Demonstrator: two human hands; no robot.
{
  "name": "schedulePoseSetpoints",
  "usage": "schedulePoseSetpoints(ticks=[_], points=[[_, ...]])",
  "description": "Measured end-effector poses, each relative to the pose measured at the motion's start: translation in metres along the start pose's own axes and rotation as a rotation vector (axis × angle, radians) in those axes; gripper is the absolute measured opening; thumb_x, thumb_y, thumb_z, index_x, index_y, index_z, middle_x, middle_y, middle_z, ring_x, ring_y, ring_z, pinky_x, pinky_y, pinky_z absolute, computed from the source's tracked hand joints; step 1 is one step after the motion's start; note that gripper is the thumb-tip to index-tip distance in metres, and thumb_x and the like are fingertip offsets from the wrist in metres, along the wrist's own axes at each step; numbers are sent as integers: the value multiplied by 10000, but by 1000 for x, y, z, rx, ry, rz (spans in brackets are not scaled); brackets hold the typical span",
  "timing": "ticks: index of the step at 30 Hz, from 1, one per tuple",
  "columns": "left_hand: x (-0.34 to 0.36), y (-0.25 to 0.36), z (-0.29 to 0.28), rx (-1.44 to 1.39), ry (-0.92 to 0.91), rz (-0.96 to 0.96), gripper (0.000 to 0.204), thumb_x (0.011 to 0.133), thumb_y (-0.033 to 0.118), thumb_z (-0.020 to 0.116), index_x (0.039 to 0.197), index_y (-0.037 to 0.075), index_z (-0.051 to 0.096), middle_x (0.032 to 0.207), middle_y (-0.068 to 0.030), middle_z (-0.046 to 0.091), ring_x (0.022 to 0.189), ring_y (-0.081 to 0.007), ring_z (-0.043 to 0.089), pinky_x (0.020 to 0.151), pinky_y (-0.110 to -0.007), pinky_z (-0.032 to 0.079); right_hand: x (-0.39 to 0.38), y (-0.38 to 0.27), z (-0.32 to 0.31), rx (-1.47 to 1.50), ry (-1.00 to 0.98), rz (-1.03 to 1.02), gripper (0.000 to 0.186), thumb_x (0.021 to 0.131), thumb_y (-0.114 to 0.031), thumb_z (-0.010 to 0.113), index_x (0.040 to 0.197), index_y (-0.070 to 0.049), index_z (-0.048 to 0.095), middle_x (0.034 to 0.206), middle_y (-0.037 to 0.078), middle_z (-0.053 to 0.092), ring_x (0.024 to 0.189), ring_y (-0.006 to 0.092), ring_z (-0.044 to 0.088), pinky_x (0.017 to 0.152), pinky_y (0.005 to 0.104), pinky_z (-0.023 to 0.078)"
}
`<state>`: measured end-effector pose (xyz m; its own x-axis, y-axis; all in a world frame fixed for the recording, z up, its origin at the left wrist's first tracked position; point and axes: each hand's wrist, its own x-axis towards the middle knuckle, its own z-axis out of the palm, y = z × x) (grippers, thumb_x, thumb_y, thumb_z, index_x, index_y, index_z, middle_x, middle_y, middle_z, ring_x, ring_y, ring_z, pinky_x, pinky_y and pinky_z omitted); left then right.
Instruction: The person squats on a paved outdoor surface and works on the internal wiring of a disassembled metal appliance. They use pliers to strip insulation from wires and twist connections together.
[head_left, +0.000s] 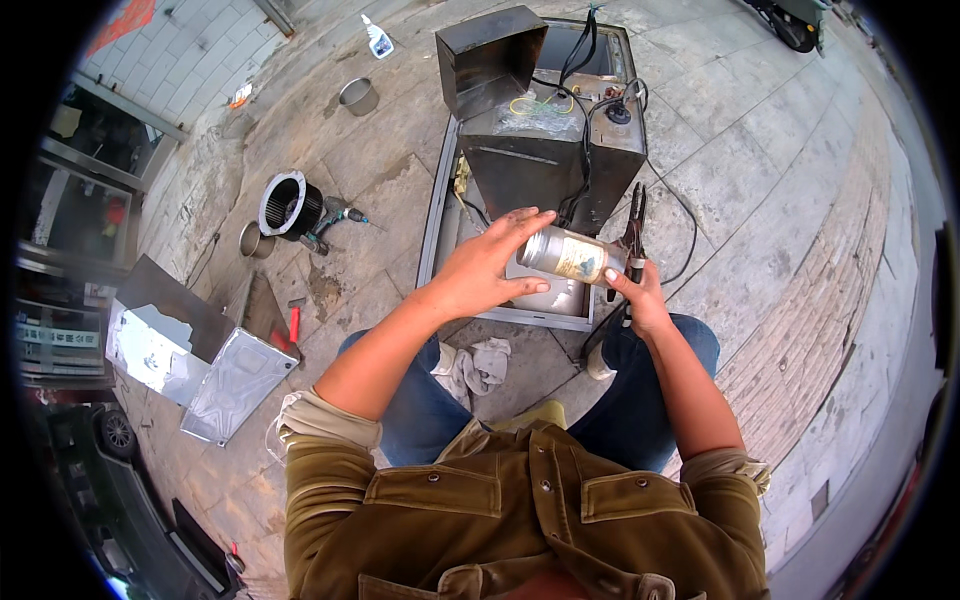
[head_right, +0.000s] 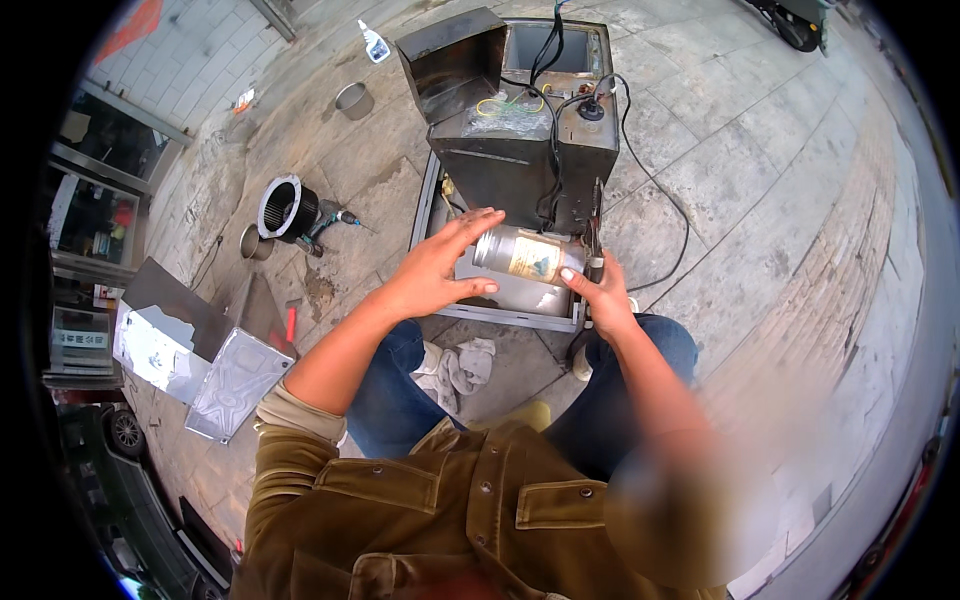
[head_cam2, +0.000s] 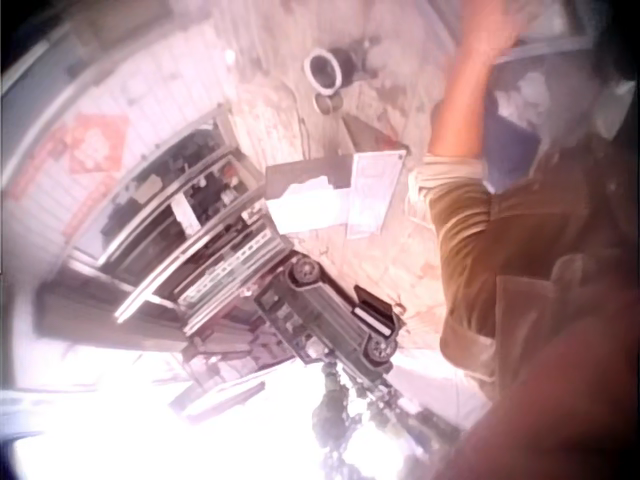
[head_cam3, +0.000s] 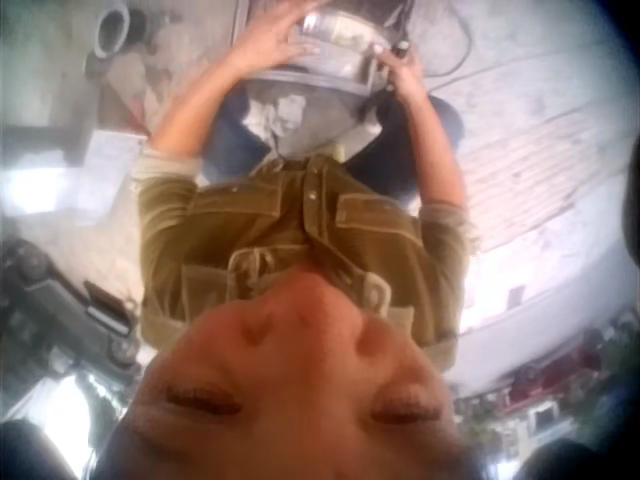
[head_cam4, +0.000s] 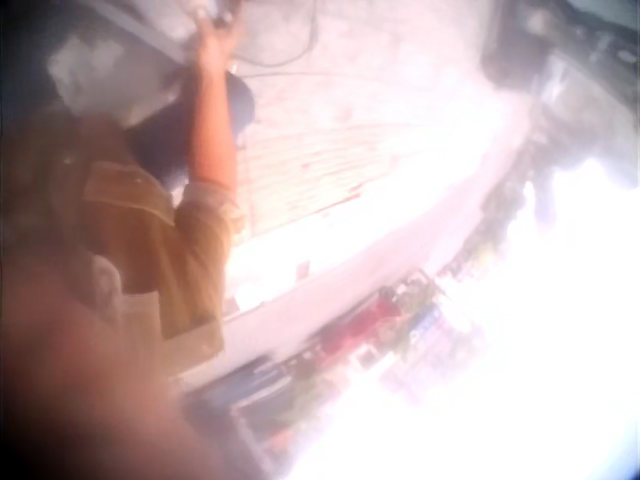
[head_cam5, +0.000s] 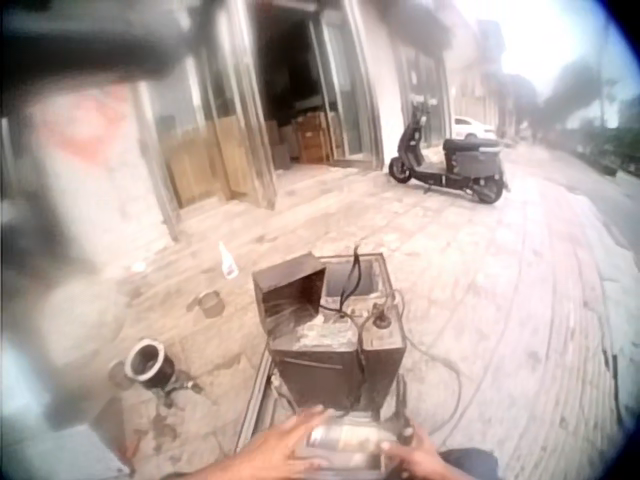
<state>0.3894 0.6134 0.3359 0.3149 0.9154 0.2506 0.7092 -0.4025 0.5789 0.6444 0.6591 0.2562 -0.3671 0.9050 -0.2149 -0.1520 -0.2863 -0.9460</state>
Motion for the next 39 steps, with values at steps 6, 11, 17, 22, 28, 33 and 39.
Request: schedulePoseSetpoints(ticks=[6, 11, 17, 22, 28, 33, 39], points=[[-4, -23, -2, -662, -143, -398, 540, 791, 158, 741, 1278, 104, 516, 1111, -57, 504, 767, -124, 559, 665, -250, 486, 1, -3, 12, 13, -9, 50, 540, 759, -202, 762, 1189, 6, 507, 1110, 87, 584, 1046, 180, 531, 948, 322, 391], [-3, -47, 26, -802, -87, -729, 372, 930, 377, 539, 1089, 41, 565, 741, -25, 533, 548, -73, 487, 472, -215, 353, 10, 13, 10, -25, -54, -58, 502, 780, -160, 740, 1192, 2, 505, 1109, 85, 583, 1040, 167, 531, 934, 310, 400], [-16, -89, 46, -1523, 270, -913, 468, 969, 492, 331, 1068, 80, 530, 844, -104, 602, 741, -172, 557, 636, -282, 416, 9, 5, 10, -79, -14, -41, 486, 778, -150, 739, 1179, 8, 514, 1092, 87, 596, 1039, 177, 532, 941, 314, 397], [-4, -71, 83, -1962, 569, -940, 587, 971, 558, 234, 1103, 53, 502, 1011, -127, 597, 999, -250, 561, 934, -403, 437, 21, -15, 37, -590, -62, -156, 516, 721, -174, 764, 1131, 29, 525, 1053, 165, 619, 962, 246, 596, 858, 334, 449], [-13, -79, 103, -2172, 525, -966, 652, 948, 604, 222, 1084, 44, 527, 990, -100, 622, 1034, -275, 573, 968, -443, 417, 22, -66, 90, -1167, -89, -388, 582, 660, -218, 767, 1108, 61, 522, 950, 204, 595, 916, 386, 586, 782, 428, 479], [-8, -64, 86, -2103, 551, -992, 661, 952, 595, 220, 1048, 28, 547, 959, -100, 613, 1026, -273, 570, 958, -433, 427, 22, -74, 101, -1201, -105, -449, 584, 658, -209, 770, 1115, 56, 521, 959, 201, 591, 954, 384, 571, 827, 433, 462], [-6, -75, 78, -2285, 690, -790, 656, 968, 558, 223, 1067, -19, 520, 929, -118, 598, 944, -250, 566, 909, -389, 464, 28, -52, 67, -845, -85, -331, 561, 708, -165, 764, 1153, 54, 502, 1011, 192, 624, 962, 308, 603, 844, 365, 455]])
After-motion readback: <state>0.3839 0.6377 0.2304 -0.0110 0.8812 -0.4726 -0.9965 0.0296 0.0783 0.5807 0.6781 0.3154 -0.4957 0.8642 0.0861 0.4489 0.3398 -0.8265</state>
